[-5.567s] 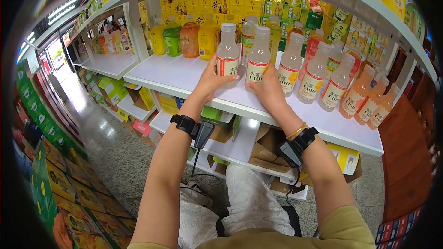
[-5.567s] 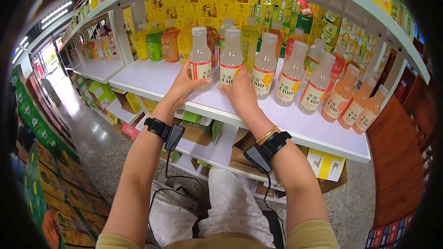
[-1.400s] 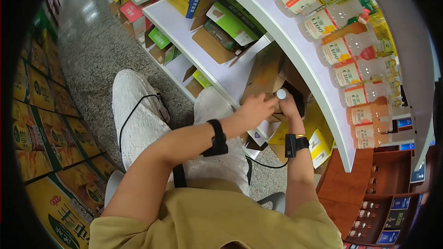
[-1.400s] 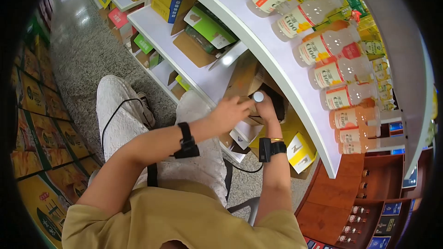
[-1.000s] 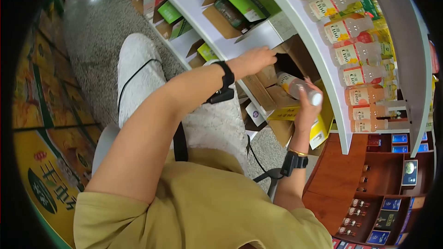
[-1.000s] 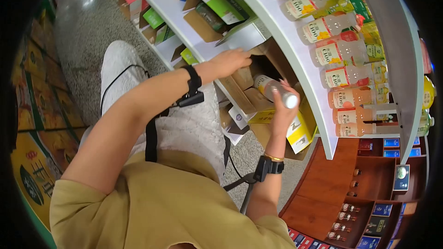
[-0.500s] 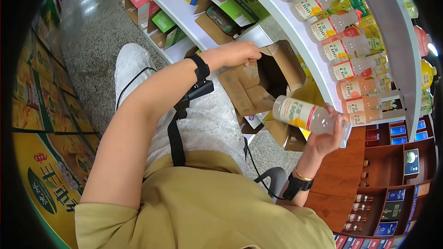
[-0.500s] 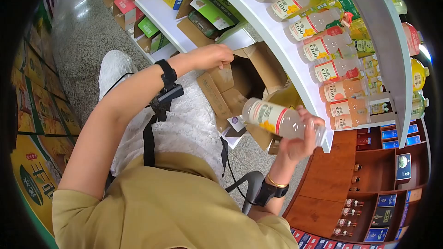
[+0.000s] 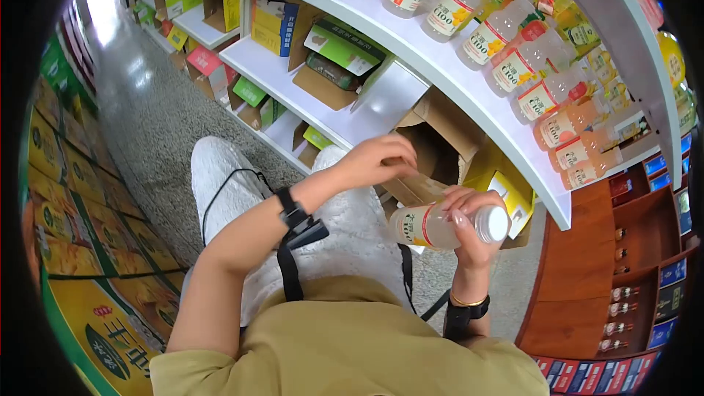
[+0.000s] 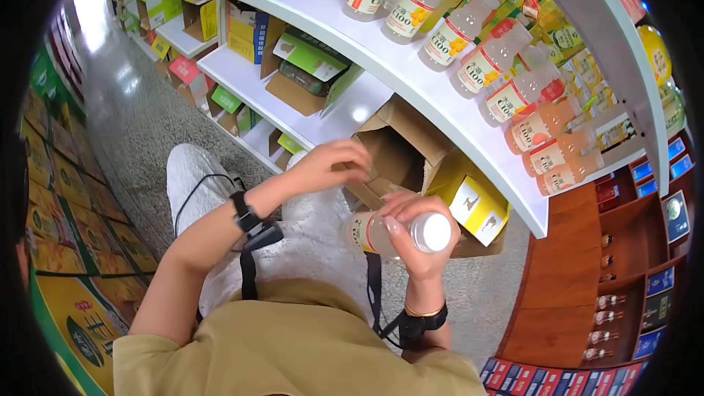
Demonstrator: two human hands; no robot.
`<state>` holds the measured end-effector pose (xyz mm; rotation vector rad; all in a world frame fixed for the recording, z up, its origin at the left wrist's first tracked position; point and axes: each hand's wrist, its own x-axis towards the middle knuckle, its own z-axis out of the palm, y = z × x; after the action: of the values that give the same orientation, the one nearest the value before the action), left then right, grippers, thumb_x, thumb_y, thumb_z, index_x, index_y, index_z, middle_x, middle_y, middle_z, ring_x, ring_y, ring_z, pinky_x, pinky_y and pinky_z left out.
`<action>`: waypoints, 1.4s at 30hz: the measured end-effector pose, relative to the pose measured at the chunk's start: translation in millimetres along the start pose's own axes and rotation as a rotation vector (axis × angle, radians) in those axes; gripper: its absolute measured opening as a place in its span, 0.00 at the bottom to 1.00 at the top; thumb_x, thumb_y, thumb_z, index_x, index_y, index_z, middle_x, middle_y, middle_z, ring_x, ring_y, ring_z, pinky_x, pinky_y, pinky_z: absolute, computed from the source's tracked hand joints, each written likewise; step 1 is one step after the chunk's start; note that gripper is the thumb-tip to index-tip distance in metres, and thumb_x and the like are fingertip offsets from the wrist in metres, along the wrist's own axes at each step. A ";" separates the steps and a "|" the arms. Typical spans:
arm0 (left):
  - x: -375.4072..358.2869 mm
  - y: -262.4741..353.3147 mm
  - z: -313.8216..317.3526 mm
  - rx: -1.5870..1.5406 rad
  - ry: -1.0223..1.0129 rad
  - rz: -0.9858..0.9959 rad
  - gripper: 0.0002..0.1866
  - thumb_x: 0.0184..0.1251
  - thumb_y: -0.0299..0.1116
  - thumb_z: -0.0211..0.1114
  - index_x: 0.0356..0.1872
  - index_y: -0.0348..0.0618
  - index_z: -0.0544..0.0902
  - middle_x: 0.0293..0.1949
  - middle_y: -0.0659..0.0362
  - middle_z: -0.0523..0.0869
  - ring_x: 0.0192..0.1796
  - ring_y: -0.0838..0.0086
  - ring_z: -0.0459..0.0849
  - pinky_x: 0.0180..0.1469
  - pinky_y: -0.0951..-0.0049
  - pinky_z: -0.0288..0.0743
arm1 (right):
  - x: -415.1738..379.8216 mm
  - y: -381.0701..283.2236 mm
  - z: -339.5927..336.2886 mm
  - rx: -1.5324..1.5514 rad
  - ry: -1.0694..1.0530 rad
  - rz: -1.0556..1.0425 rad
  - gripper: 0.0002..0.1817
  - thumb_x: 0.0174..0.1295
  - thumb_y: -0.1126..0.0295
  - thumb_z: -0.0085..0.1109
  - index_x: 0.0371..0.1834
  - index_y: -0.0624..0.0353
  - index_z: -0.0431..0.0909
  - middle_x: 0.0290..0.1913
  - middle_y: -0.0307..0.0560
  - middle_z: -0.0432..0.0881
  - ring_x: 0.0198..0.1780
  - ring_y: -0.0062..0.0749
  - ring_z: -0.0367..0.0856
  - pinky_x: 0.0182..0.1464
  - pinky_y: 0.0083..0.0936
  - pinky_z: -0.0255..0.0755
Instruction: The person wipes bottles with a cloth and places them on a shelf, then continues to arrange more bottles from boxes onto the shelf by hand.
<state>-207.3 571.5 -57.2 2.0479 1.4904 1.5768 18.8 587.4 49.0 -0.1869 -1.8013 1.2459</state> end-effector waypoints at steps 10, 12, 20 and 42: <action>-57.2 22.3 3.0 -0.594 -0.951 -0.423 0.47 0.46 0.44 0.87 0.67 0.37 0.74 0.63 0.50 0.81 0.66 0.64 0.77 0.71 0.64 0.69 | -11.6 29.3 41.3 0.071 -0.214 0.139 0.11 0.55 0.80 0.73 0.37 0.63 0.78 0.34 0.47 0.85 0.41 0.36 0.86 0.53 0.38 0.80; -58.1 10.4 3.2 -0.697 -0.957 -0.441 0.47 0.44 0.44 0.88 0.66 0.38 0.75 0.63 0.50 0.81 0.66 0.63 0.77 0.71 0.63 0.68 | -5.6 29.5 37.2 0.073 -0.277 0.240 0.14 0.56 0.75 0.71 0.42 0.62 0.75 0.37 0.52 0.84 0.46 0.41 0.85 0.58 0.46 0.76; 8.7 23.3 -91.4 -0.930 -0.304 -0.341 0.36 0.48 0.28 0.83 0.62 0.43 0.78 0.58 0.60 0.82 0.63 0.71 0.78 0.68 0.65 0.70 | 49.6 34.0 9.9 -0.058 -0.123 -0.051 0.33 0.59 0.72 0.71 0.67 0.64 0.68 0.64 0.53 0.76 0.67 0.41 0.75 0.73 0.38 0.66; 237.2 -111.6 -226.1 -0.518 0.134 -0.491 0.35 0.59 0.25 0.76 0.67 0.44 0.70 0.59 0.58 0.81 0.62 0.71 0.80 0.67 0.64 0.72 | 134.1 65.5 -40.3 -0.975 0.236 -0.181 0.05 0.59 0.72 0.66 0.38 0.56 0.83 0.41 0.44 0.86 0.44 0.43 0.84 0.45 0.35 0.76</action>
<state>-466.9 713.5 122.3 1.2114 1.3048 1.6774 -51.4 722.0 78.0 -0.6613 -2.0131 0.1262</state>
